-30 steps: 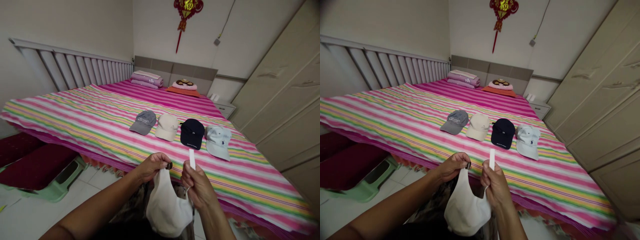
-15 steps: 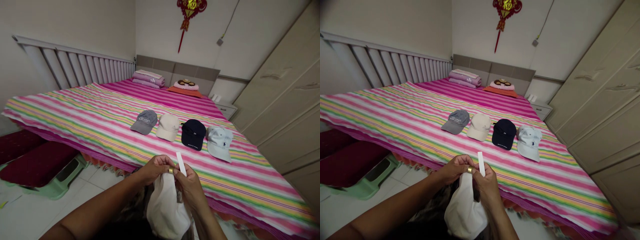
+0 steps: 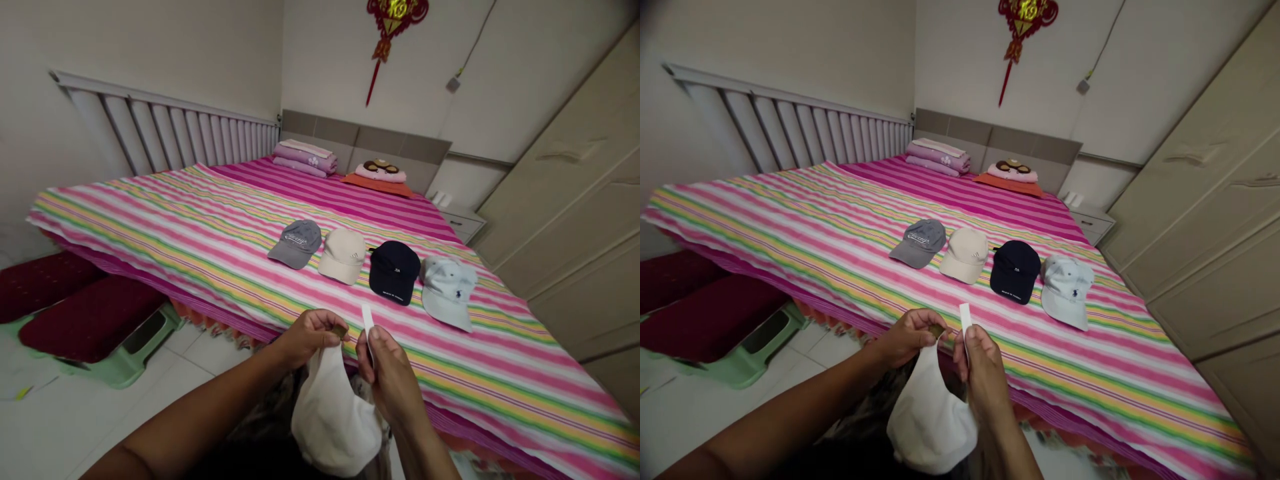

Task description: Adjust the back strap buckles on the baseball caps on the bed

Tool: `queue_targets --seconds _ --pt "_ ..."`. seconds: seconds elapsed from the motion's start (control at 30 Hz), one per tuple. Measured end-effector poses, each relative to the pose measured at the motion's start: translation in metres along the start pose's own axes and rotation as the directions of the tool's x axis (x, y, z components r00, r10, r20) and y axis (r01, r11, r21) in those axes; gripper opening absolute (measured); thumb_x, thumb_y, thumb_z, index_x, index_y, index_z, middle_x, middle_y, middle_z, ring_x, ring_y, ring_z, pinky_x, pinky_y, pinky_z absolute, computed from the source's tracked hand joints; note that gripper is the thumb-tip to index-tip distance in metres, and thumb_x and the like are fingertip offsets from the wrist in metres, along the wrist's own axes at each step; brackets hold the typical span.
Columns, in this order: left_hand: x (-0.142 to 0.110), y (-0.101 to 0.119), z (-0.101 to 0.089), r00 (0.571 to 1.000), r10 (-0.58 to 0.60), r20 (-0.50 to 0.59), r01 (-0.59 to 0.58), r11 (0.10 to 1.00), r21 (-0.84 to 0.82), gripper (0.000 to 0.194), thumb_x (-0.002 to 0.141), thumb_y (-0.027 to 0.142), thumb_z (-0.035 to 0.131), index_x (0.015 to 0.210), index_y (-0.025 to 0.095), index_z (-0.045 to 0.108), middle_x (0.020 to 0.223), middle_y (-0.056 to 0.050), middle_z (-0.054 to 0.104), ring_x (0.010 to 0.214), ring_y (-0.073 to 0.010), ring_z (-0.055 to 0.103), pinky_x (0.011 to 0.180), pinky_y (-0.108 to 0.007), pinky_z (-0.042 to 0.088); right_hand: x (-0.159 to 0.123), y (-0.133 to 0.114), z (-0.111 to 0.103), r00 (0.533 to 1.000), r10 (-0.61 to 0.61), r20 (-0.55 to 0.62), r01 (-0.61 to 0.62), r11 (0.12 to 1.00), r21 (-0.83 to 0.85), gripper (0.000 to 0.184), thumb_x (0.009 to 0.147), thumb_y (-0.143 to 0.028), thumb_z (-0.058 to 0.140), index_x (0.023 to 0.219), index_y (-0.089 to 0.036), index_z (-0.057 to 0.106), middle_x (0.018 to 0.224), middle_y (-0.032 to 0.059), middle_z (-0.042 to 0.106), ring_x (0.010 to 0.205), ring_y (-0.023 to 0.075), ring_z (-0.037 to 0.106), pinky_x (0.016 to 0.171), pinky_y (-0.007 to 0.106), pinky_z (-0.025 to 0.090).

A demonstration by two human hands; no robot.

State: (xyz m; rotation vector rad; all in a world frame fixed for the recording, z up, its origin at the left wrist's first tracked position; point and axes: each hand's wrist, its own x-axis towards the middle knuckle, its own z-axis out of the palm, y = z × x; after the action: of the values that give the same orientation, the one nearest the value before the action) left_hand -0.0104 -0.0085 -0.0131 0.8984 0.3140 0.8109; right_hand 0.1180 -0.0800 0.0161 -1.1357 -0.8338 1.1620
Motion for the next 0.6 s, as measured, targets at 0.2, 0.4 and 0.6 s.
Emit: queue_targets --seconds 0.2,0.4,0.6 --pt "0.001 0.005 -0.004 0.999 -0.044 0.018 0.047 0.980 -0.192 0.036 0.046 0.024 0.079 0.077 0.011 0.065 0.068 -0.004 0.063 0.063 -0.0118 0.057 0.064 -0.023 0.041 -0.003 -0.011 0.002 0.993 0.091 0.077 -0.087 0.995 -0.056 0.028 0.071 -0.039 0.058 0.058 -0.015 0.053 0.034 -0.0084 0.036 0.032 0.0039 0.022 0.037 0.020 0.015" --pt "0.002 0.003 -0.007 0.997 -0.054 -0.048 0.042 0.974 -0.222 0.035 0.044 0.025 0.079 0.074 0.012 0.066 0.070 -0.003 0.064 0.060 -0.0097 0.056 0.059 -0.020 0.040 -0.004 -0.013 0.004 0.984 0.181 0.003 -0.181 0.984 0.006 0.027 0.062 -0.038 0.066 0.054 -0.016 0.050 0.033 -0.0114 0.027 0.033 0.0027 0.015 0.036 0.020 0.007" --pt "0.003 -0.004 -0.011 1.000 -0.020 -0.005 0.018 0.975 -0.223 0.034 0.049 0.027 0.078 0.078 0.013 0.066 0.084 -0.007 0.066 0.071 -0.0125 0.057 0.068 -0.023 0.042 -0.004 -0.008 0.005 0.978 0.207 -0.010 -0.207 0.978 0.009 0.027 0.059 -0.034 0.068 0.052 -0.015 0.050 0.036 -0.0111 0.027 0.035 0.0021 0.014 0.037 0.019 0.007"
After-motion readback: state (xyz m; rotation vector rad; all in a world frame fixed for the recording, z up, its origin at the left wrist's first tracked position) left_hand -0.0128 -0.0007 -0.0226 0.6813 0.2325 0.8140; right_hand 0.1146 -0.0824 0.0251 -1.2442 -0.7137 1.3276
